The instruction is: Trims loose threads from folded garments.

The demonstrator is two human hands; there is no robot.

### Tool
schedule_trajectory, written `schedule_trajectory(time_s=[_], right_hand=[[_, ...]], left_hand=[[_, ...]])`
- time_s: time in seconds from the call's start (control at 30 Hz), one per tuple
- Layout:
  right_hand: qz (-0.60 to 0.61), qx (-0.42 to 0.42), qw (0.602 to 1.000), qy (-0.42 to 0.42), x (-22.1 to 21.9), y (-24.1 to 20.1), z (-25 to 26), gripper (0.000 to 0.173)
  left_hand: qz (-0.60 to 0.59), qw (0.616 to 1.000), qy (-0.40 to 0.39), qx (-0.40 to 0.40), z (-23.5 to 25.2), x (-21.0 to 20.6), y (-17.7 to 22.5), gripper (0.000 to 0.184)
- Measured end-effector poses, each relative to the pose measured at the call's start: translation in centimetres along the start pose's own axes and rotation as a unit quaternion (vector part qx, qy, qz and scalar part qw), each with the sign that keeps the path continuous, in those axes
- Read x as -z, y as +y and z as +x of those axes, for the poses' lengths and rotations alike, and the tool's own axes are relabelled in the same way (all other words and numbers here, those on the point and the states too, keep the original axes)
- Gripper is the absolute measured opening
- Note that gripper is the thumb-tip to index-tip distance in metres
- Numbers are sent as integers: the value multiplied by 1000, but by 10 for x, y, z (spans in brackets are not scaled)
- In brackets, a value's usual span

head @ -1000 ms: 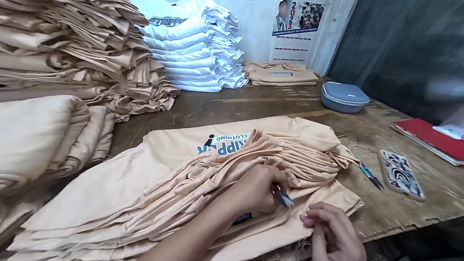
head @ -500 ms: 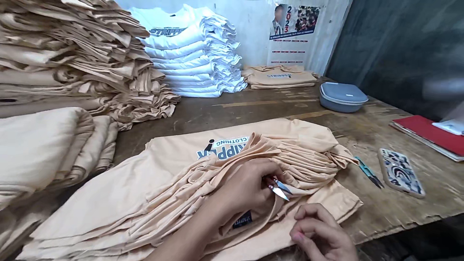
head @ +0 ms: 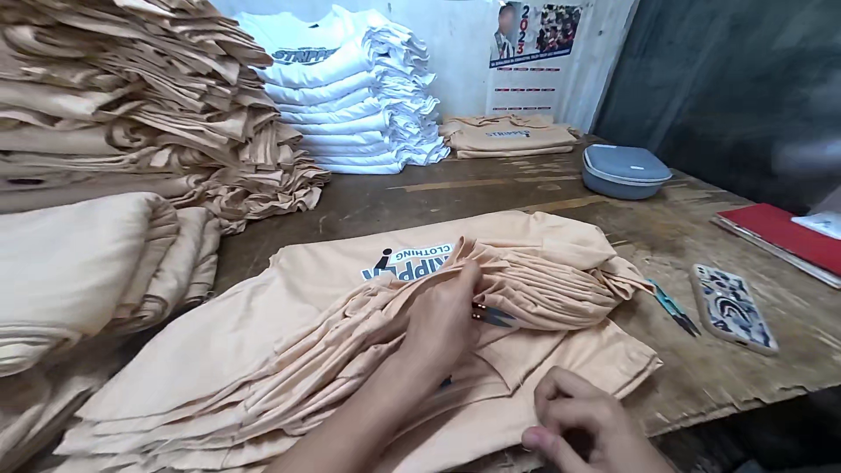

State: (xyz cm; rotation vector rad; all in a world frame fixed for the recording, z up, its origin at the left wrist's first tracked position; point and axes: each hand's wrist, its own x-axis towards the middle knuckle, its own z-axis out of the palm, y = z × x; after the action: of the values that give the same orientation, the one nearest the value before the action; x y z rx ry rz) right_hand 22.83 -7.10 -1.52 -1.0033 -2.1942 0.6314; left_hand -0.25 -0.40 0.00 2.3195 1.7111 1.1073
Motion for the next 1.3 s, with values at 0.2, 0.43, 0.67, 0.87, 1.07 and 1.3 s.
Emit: schedule_trajectory(time_s=[0.2,0.43,0.67,0.87,1.07,1.3], right_hand=[[-147,-83,974,149,-33,-1,8,19],[-103,-22,949,297,-36,5,-8,9],[-155,42,948,274,-40,5,-12,14],[-248,-73,943,210,-33,-7,-5,40],[-136,-88,961,224,-40,-8,-3,10],[-94,-36,954,283,-45,1,-10,10]], left_hand=[[11,984,-92,-151,3,-6,-4,17],[25,968,-20,-250,-33,13,4,14],[77,961,-1,-266,-39,-2,15,6],[-160,968,-174,-88,-22,-4,-12,37],[-64,980,-71,-173,-33,6,-14,23],[75,951,16,-299,-50,-6,3,11]])
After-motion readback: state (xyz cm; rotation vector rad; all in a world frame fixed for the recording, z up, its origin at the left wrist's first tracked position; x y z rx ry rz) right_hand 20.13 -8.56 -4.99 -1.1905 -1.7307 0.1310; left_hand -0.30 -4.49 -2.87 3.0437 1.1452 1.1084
